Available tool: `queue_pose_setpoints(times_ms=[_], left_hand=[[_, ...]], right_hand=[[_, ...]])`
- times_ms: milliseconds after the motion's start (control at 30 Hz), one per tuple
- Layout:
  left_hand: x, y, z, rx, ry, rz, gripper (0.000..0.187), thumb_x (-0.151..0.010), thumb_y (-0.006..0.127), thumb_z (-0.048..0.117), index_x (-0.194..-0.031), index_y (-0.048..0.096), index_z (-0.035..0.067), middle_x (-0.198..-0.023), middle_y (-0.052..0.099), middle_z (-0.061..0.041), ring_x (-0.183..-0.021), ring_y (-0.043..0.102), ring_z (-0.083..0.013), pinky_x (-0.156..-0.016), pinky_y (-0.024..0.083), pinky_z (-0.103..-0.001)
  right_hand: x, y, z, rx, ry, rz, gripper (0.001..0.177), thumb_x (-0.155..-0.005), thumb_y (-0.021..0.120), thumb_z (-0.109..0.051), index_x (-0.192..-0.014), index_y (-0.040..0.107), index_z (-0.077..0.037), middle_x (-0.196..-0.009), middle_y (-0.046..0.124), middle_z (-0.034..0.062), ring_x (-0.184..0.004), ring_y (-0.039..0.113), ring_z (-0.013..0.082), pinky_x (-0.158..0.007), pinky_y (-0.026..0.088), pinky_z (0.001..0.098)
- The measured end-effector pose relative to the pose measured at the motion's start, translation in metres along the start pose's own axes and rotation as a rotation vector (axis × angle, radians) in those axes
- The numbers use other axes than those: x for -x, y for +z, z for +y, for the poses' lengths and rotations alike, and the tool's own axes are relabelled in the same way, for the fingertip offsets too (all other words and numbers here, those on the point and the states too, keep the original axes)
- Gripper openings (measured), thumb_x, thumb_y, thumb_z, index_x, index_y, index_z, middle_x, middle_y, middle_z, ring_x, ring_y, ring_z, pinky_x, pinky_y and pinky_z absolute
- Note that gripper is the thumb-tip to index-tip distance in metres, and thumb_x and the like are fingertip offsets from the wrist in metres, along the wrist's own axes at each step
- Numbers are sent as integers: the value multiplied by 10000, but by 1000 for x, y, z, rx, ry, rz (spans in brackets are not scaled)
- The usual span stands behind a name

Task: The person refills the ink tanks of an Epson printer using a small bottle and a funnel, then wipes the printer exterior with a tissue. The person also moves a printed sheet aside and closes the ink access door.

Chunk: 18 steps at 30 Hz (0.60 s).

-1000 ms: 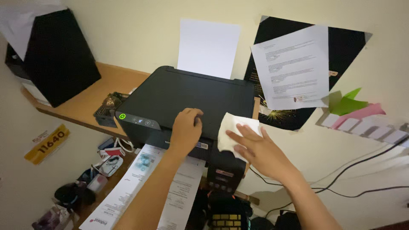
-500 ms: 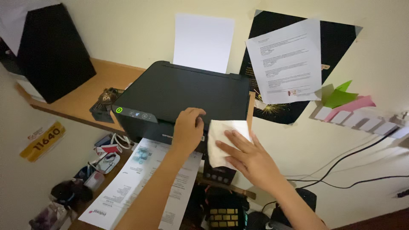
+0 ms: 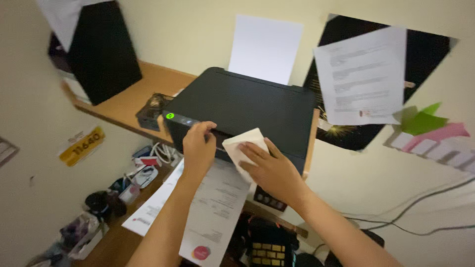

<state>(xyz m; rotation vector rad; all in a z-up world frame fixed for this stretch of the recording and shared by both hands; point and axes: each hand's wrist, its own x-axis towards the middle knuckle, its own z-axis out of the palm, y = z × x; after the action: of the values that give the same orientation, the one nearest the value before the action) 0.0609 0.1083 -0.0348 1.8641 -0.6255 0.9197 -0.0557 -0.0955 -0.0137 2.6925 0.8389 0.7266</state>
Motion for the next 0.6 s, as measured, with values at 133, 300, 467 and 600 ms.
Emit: queue_pose_setpoints(times_ms=[133, 300, 467, 600], left_hand=[[4, -36, -13, -17, -186, 23, 239, -834, 615, -30, -1043, 709, 41, -970, 694, -139, -850, 672, -273, -749, 523, -376], [10, -68, -22, -80, -222, 92, 228, -823, 617, -16, -1022, 710, 44, -931, 694, -144, -804, 675, -284, -725, 527, -376], [14, -82, -30, -153, -280, 121, 223, -817, 620, -16, -1006, 724, 38, -882, 678, -170, -828, 661, -333, -743, 512, -406], [20, -88, -43, -83, -254, 98, 211, -804, 611, -11, -1000, 690, -6, -903, 675, -178, -855, 664, -342, -754, 518, -415]], right_hand=[[-41, 28, 2, 226, -127, 38, 333, -881, 588, -210, -1188, 717, -195, -1555, 460, -29, -1446, 354, 132, -1220, 199, 441], [-103, 62, -6, 299, -251, -15, 283, -1030, 523, -280, -1257, 684, -231, -1625, 374, -41, -1515, 255, 128, -1277, 74, 434], [-163, 77, -36, 709, -336, -281, 484, -994, 447, -391, -1474, 446, -331, -1673, 134, -67, -1528, 31, 117, -1203, -89, 493], [-170, 68, -41, 676, -359, -310, 576, -970, 424, -461, -1525, 393, -312, -1676, 134, -61, -1520, 40, 126, -1184, -99, 498]])
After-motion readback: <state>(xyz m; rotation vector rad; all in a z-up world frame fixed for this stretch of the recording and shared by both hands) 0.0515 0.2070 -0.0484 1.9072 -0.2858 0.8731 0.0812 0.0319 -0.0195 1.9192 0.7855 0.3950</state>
